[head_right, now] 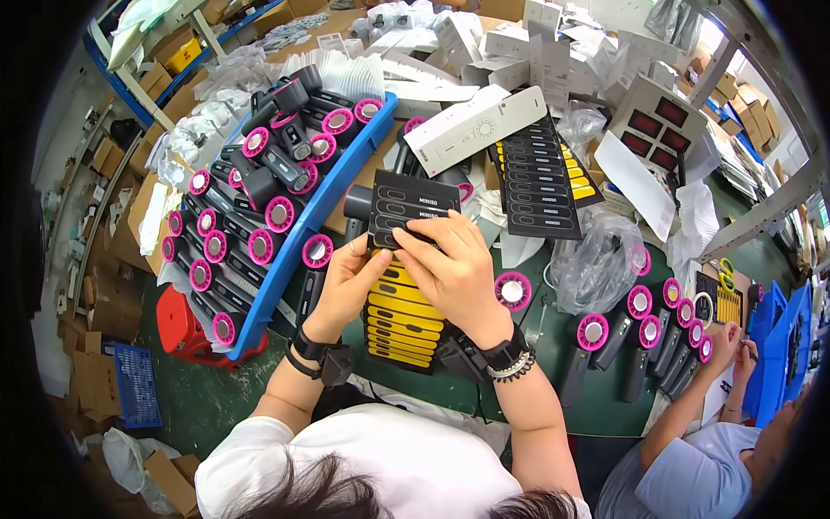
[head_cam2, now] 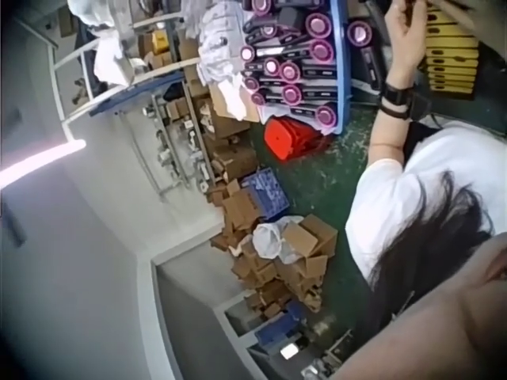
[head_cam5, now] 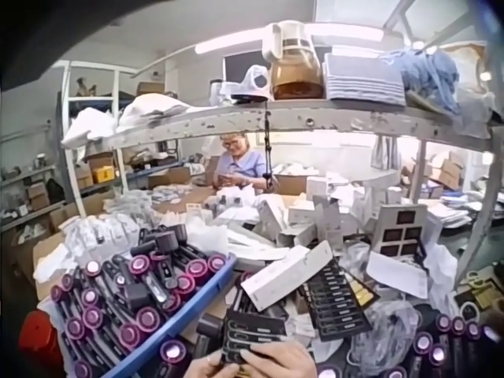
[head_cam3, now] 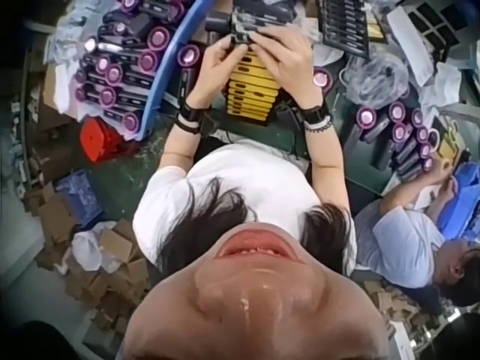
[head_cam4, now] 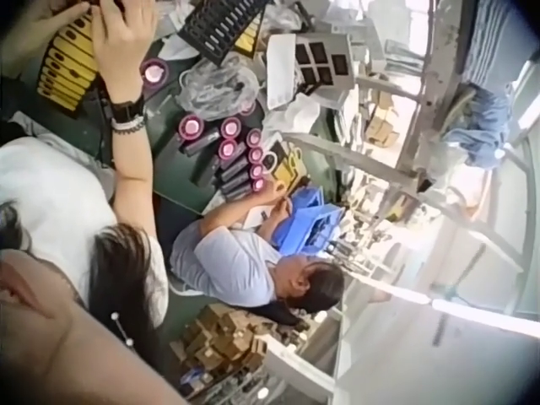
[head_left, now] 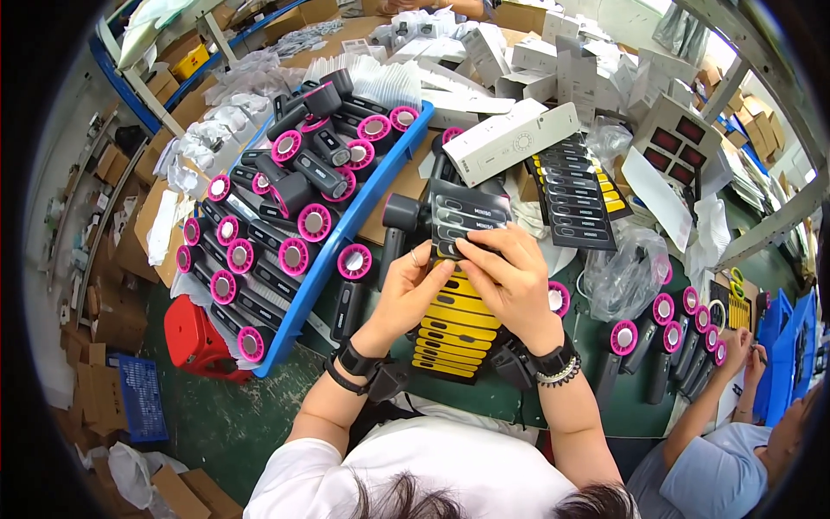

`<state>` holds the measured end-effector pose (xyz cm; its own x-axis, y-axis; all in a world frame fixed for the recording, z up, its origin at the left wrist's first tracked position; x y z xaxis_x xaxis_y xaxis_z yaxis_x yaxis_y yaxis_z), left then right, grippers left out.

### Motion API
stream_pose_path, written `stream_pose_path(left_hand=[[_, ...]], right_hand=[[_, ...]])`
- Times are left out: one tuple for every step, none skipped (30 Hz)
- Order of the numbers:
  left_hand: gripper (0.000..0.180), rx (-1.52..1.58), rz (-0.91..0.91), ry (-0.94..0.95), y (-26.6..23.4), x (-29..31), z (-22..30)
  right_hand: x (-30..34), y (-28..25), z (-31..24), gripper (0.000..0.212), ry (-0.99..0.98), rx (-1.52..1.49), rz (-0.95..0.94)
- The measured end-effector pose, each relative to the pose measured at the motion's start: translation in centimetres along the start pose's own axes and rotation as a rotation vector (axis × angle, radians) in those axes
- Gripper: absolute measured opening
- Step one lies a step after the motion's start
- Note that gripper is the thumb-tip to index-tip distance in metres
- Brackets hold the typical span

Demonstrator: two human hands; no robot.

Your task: Assembling and inspecting handheld hair dryers on a production line.

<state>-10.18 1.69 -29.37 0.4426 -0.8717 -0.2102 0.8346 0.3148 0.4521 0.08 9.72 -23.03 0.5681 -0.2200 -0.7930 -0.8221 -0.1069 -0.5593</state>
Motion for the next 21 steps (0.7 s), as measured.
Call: stream_pose_path(left_hand=[[0.024, -0.005, -0.010, 0.032, 0.2, 0.2, 0.3], [0.024, -0.019, -0.025, 0.049, 0.5, -0.3, 0.8], [0.025, -0.019, -0.032, 0.046, 0.9, -0.5, 1.1], [0.025, -0.017, -0.032, 0.039, 1.2, -0.3, 1.1], [0.026, -0.015, -0.032, 0.032, 1.4, -0.2, 1.2], [0.026, -0.028, -0.043, 0.048, 1.5, -0.3, 1.4], [0.027, -0.022, -0.049, 0.047, 1.5, 0.0, 1.3], [0.027, -0.015, -0.055, 0.044, 1.5, 0.2, 1.1], [0.028, -0.005, -0.060, 0.038, 1.6, 0.5, 1.0], [0.028, -0.010, -0.066, 0.046, 1.7, 0.6, 1.1], [0.027, -0.030, -0.060, 0.070, 1.8, 0.7, 1.3], [0.027, -0.048, -0.057, 0.094, 1.9, 0.5, 1.5], [0.026, -0.066, -0.053, 0.118, 2.0, 0.5, 1.7], [0.026, -0.068, -0.060, 0.123, 2.0, 0.5, 1.6], [0.027, -0.043, -0.045, 0.114, 1.9, 0.6, 1.4], [0.027, -0.018, -0.030, 0.104, 1.7, 0.7, 1.1], [0.027, 0.008, -0.013, 0.091, 1.7, 0.8, 0.8], [0.027, 0.008, -0.018, 0.090, 1.9, 0.9, 0.7], [0.027, 0.008, 0.000, 0.104, 1.9, 0.9, 0.7], [0.027, 0.009, 0.017, 0.118, 2.0, 0.9, 0.7], [0.026, 0.009, 0.033, 0.130, 2.0, 0.8, 0.6]], right_hand=[[-0.1, -0.3, -0.2, 0.021, -0.004, -0.002, 0.009], [-0.5, -0.6, -0.1, 0.021, 0.009, -0.031, 0.030], [-0.8, -1.0, -0.1, 0.020, 0.019, -0.060, 0.052], [-1.0, -1.3, -0.2, 0.020, 0.031, -0.095, 0.066], [-1.1, -1.5, -0.4, 0.020, 0.018, -0.095, 0.085], [-1.1, -1.6, -0.5, 0.020, 0.004, -0.083, 0.082], [-0.9, -1.7, -0.8, 0.020, -0.008, -0.072, 0.075], [-0.8, -1.8, -1.0, 0.020, -0.018, -0.061, 0.066], [-0.8, -2.0, -1.3, 0.020, -0.025, -0.059, 0.076], [-0.8, -2.2, -1.6, 0.019, -0.031, -0.052, 0.082], [-0.7, -2.3, -1.8, 0.019, -0.037, -0.046, 0.087], [-0.8, -2.3, -1.9, 0.018, -0.042, -0.037, 0.093], [-0.8, -2.4, -1.9, 0.018, -0.046, -0.033, 0.100], [-0.8, -2.4, -2.0, 0.018, -0.050, -0.031, 0.099], [-0.8, -2.4, -2.0, 0.017, -0.053, -0.030, 0.097], [-0.8, -2.4, -2.0, 0.017, -0.055, -0.029, 0.095], [-0.8, -2.4, -2.0, 0.017, -0.054, -0.025, 0.099], [-0.7, -2.4, -1.9, 0.017, -0.050, -0.038, 0.100], [-0.6, -2.4, -1.8, 0.016, -0.045, -0.050, 0.102], [-0.5, -2.4, -1.7, 0.016, -0.039, -0.061, 0.103], [-0.6, -2.4, -1.5, 0.016, -0.035, -0.056, 0.107]])
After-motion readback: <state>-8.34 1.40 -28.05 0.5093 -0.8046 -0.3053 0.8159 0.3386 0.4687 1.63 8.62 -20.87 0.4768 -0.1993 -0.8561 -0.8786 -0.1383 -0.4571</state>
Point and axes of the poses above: each hand's wrist, its own x-axis away from the middle knuckle, its own y-axis out of the palm, z = x × y, the point moved 7 cm from there along -x, towards the middle knuckle, and after that the axes turned 13 degrees about x, right-handed, at the moved point
